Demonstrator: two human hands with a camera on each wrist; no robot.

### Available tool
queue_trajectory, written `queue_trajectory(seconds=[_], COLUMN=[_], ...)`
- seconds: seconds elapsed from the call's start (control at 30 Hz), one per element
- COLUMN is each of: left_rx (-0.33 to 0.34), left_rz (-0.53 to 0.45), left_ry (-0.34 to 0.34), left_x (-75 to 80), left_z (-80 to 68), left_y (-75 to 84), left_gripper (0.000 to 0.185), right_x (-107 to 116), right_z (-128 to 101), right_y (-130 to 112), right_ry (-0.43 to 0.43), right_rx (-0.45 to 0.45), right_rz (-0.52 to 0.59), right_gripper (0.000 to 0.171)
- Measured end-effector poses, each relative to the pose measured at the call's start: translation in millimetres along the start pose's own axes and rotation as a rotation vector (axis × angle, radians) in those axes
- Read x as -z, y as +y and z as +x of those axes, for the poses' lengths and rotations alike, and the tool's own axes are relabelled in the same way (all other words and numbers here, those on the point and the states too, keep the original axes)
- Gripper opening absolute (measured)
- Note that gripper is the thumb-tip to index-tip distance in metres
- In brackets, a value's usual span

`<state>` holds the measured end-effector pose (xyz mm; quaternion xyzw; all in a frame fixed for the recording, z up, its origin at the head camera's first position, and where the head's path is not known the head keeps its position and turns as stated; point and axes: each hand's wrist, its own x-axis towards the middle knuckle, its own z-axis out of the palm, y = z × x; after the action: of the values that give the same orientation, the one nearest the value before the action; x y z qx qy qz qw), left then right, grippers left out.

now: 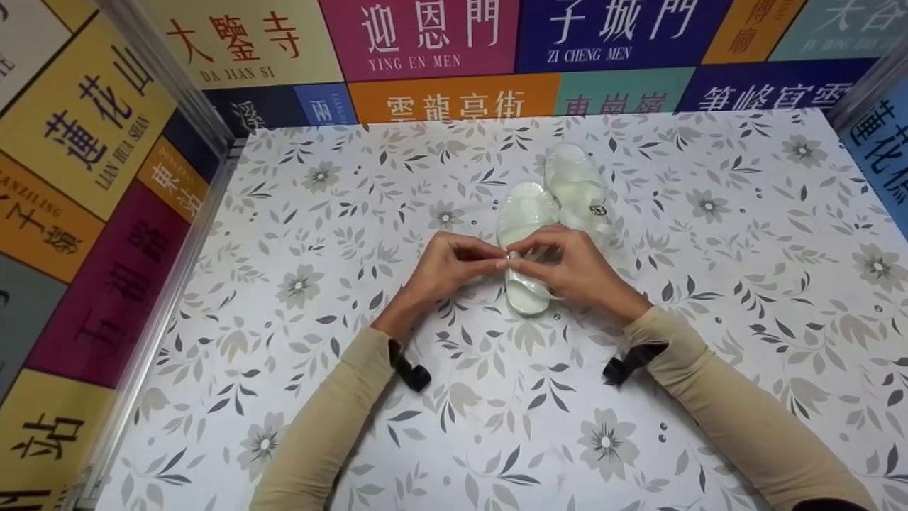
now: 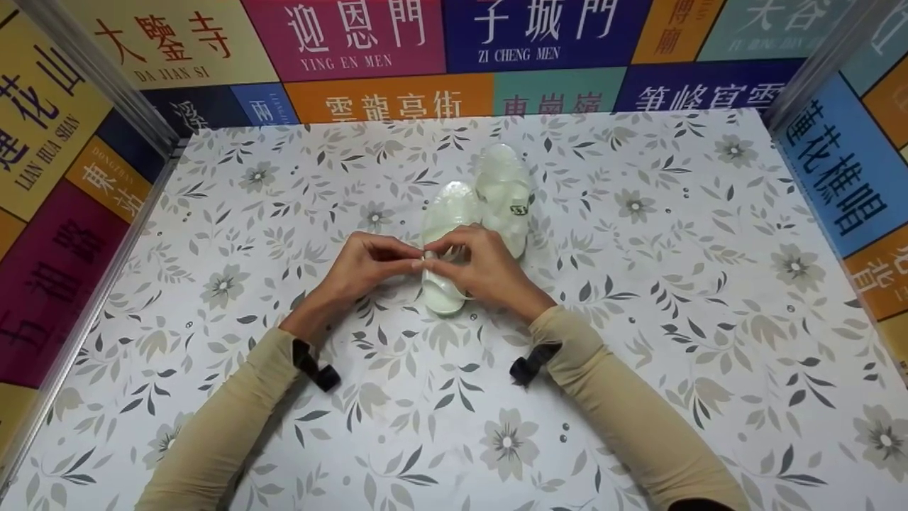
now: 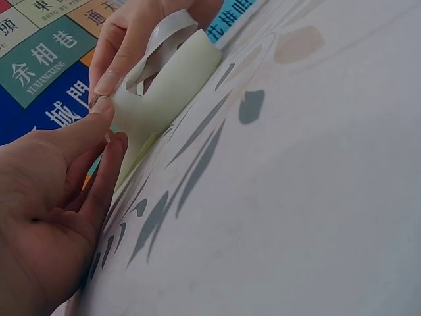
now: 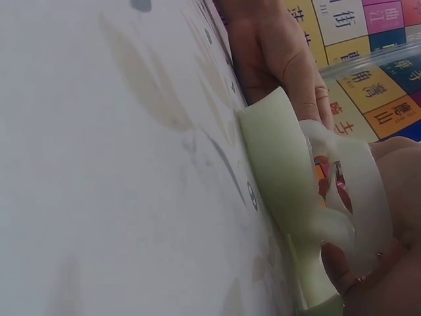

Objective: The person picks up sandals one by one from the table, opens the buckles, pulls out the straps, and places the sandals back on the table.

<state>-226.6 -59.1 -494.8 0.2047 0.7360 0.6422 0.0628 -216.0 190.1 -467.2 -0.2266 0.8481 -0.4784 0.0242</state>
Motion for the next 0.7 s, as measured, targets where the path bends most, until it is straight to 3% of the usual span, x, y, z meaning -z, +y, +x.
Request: queue_trajectory(seconds=[0.33,0.53,0.7], left_rx=[-0.007,0.030,0.061], left_rz=[0.000,0.017,-0.039], left_ry=[-0.020,-0.022,-0.044], left_x=[1.2,1.8,4.3], left_z=[0.7,0.6,-0.6], left_y=[-1.0,-0.8,-0.6], left_gripper=[0.017,0.020,0.020], right_x=[0.0,3.6,7.2], right_z=[0.0,0.4,1.4], right_y=[-2.2,-0.3,0.9], right_ry=[-0.010,-0.045,-0.069], right_rx=[-0.038,-0.027,-0.012], right_rz=[-0.008,-0.026,-0.007], right_gripper=[0.023,0.024,0.023])
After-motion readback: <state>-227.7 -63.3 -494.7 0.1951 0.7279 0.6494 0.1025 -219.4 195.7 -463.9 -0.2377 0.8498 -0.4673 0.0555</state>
